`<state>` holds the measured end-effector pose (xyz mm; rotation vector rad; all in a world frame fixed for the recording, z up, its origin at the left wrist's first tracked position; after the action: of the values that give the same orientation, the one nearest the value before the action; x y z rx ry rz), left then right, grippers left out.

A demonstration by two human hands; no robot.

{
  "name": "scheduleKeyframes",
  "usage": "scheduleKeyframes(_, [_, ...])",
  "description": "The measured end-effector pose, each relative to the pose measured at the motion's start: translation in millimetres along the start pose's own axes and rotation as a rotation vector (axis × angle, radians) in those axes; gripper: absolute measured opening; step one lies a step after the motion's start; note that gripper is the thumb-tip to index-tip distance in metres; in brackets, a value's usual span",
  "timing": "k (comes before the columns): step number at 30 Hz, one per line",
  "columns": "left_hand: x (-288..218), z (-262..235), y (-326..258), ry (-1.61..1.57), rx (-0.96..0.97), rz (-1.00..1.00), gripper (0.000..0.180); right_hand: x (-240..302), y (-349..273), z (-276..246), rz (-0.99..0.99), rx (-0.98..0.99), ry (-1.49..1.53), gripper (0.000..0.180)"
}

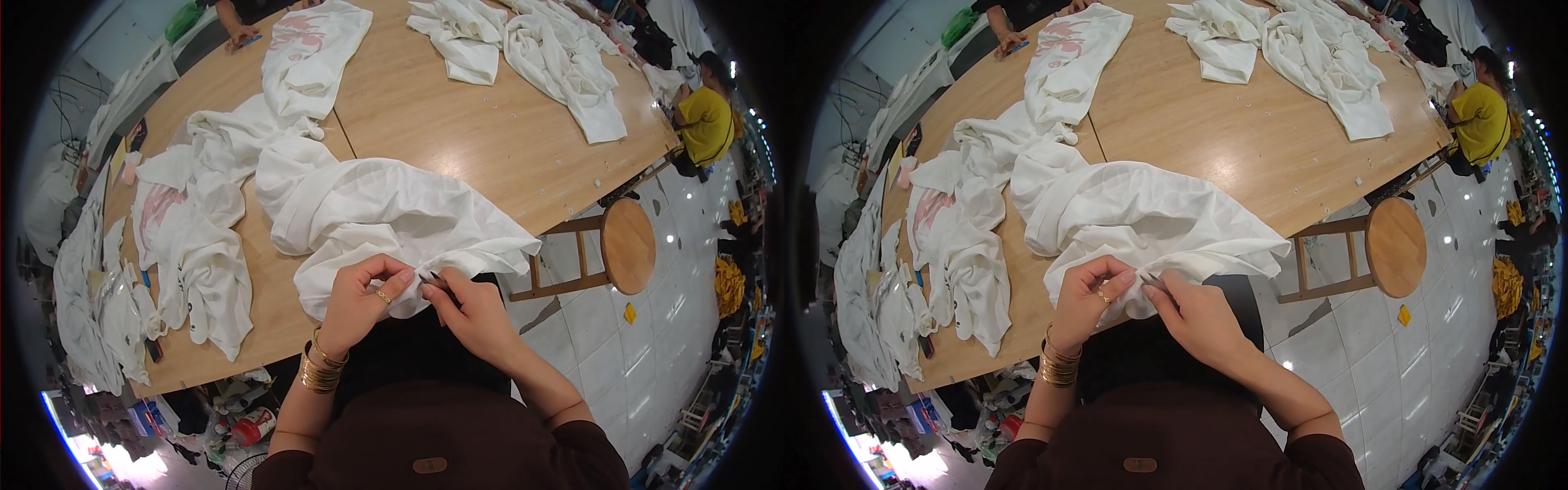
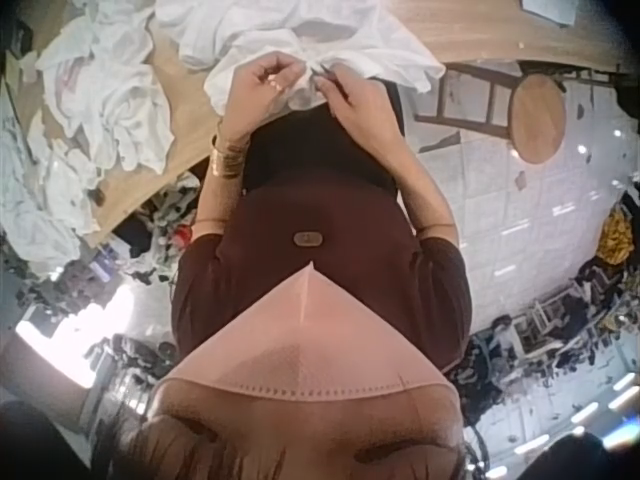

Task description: Trimming excess threads from white garments using thread snips.

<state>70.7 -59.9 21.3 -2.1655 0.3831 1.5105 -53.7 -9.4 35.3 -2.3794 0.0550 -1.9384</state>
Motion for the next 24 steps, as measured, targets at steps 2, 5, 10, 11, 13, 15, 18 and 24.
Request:
scheduleKeyframes(2, [-0.6, 0.2, -0.2, 0.004, 0.003, 0.001, 0.014, 0.7, -0.2, -0.6, -0.007, -0.002, -0.009, 0.019])
scheduleKeyframes(5, [-2.6, -0.1, -0.2, 0.040, -0.006, 0.015, 0.014, 1.3, 0.3, -1.3, -0.005, 0.002, 0.006, 0.020])
scheduleKeyframes(10, [-9.3, -1.9, 0.0, 0.118, -0.067, 0.104, 0.014, -5.9, 2.1, 0.1, 0.110, 0.027, 0.036, 0.022])
scheduleKeyframes(11, [-8.6, -0.7, 0.1, 0.117, -0.065, 0.103, 0.014, -7.6, 1.9, 0.7, 0.112, 0.027, 0.037, 0.022])
scheduleKeyframes(13, [-11.3, -1.8, -0.2, 0.173, -0.099, 0.137, 0.014, -3.6, 2.2, -1.2, 0.033, -0.005, -0.082, 0.020])
scheduleKeyframes(15, [-6.4, -0.1, 0.2, 0.135, -0.082, 0.111, 0.014, 0.4, 1.7, -0.2, -0.006, -0.009, -0.053, 0.021])
scheduleKeyframes(18, [1.6, 3.7, 0.2, 0.043, -0.054, 0.047, 0.014, 1.7, -0.2, 0.1, -0.056, -0.016, -0.007, 0.021])
scheduleKeyframes(24, [5.8, 4.7, -0.5, -0.022, -0.043, 0.015, 0.013, -6.5, -0.5, 1.0, 0.045, 0.005, 0.154, 0.022])
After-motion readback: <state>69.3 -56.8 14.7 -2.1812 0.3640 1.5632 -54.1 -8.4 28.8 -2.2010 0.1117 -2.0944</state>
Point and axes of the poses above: each hand's wrist, its own y-axis towards the middle knuckle, its own z-axis out of the palm, x = y × z, the point moved 9 cm from there along y, towards the middle knuckle, and after that the axes turned 15 degrees about y, right-handed, at the moved point
